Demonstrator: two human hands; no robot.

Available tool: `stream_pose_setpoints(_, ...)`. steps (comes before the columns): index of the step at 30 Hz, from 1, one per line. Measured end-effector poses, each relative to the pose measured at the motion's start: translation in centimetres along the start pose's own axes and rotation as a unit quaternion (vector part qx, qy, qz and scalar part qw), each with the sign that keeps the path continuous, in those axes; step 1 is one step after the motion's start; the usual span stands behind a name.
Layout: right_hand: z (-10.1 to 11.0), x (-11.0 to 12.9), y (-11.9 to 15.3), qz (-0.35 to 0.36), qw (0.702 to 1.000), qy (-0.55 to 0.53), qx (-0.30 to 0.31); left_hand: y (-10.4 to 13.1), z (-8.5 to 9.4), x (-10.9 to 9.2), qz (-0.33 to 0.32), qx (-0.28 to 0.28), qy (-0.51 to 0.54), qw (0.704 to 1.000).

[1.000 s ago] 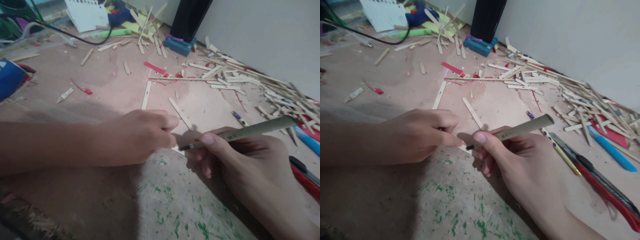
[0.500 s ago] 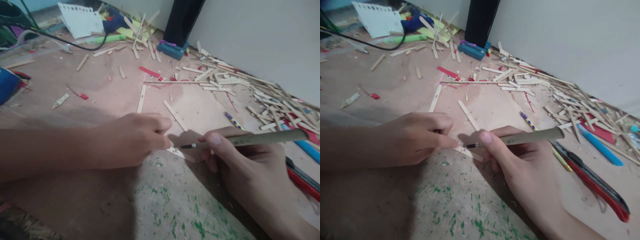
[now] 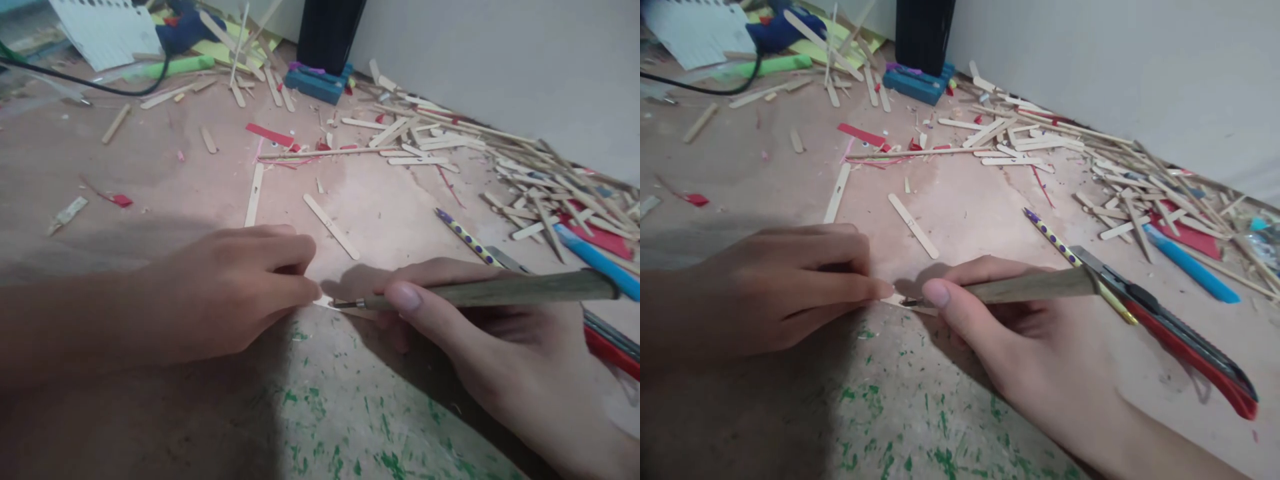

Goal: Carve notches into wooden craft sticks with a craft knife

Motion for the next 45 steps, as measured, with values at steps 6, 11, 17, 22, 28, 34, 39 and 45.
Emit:
stream_pose_setpoints(6, -0.1, 0.3, 0.2, 0.027, 1.000, -0.007, -0.008, -0.1, 0.1, -0.1, 0.001, 0.006, -0.010, 1.000)
stream_pose_setpoints(11, 0.1, 0.2, 0.2, 0.037, 0.999, 0.007, -0.009, -0.1, -0.2, -0.1, -0.009, 0.007, -0.026, 1.000)
stream_pose_setpoints(17, 0.0, 0.3, 0.0, 0.032, 0.999, 0.026, -0.006, 0.0, 0.1, -0.2, -0.017, -0.002, -0.025, 1.000)
stream_pose_setpoints(22, -0.8, 1.1, 0.3, 0.051, 0.998, 0.019, 0.034, 0.0, 0.1, 0.0, -0.017, 0.004, -0.002, 1.000)
stream_pose_setpoints(28, -2.0, 1.4, 0.3, 0.037, 0.997, -0.024, 0.070, -0.2, -0.1, 0.2, -0.005, 0.011, 0.005, 1.000)
stream_pose_setpoints(34, -1.6, -1.7, -1.0, -0.059, 0.989, -0.123, 0.052, -0.2, 0.1, 0.0, 0.003, -0.006, -0.008, 1.000)
stream_pose_setpoints(39, -0.7, -0.7, -1.1, -0.003, 0.997, -0.078, 0.020, -0.3, 0.0, 0.4, 0.002, -0.007, 0.026, 1.000)
stream_pose_setpoints(45, -0.2, 0.0, -0.7, 0.002, 0.997, -0.071, 0.011, -0.4, 0.0, 0.5, 0.006, -0.005, 0.024, 1.000)
Point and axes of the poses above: each hand's wrist, its own y-axis away from the middle knuckle, its own z-axis out of the back of the hand, x = y × z, the point moved 10 cm from there along -y, towards the middle knuckle, and after that the axes turned 14 degrees about x, right-handed, at the moved point
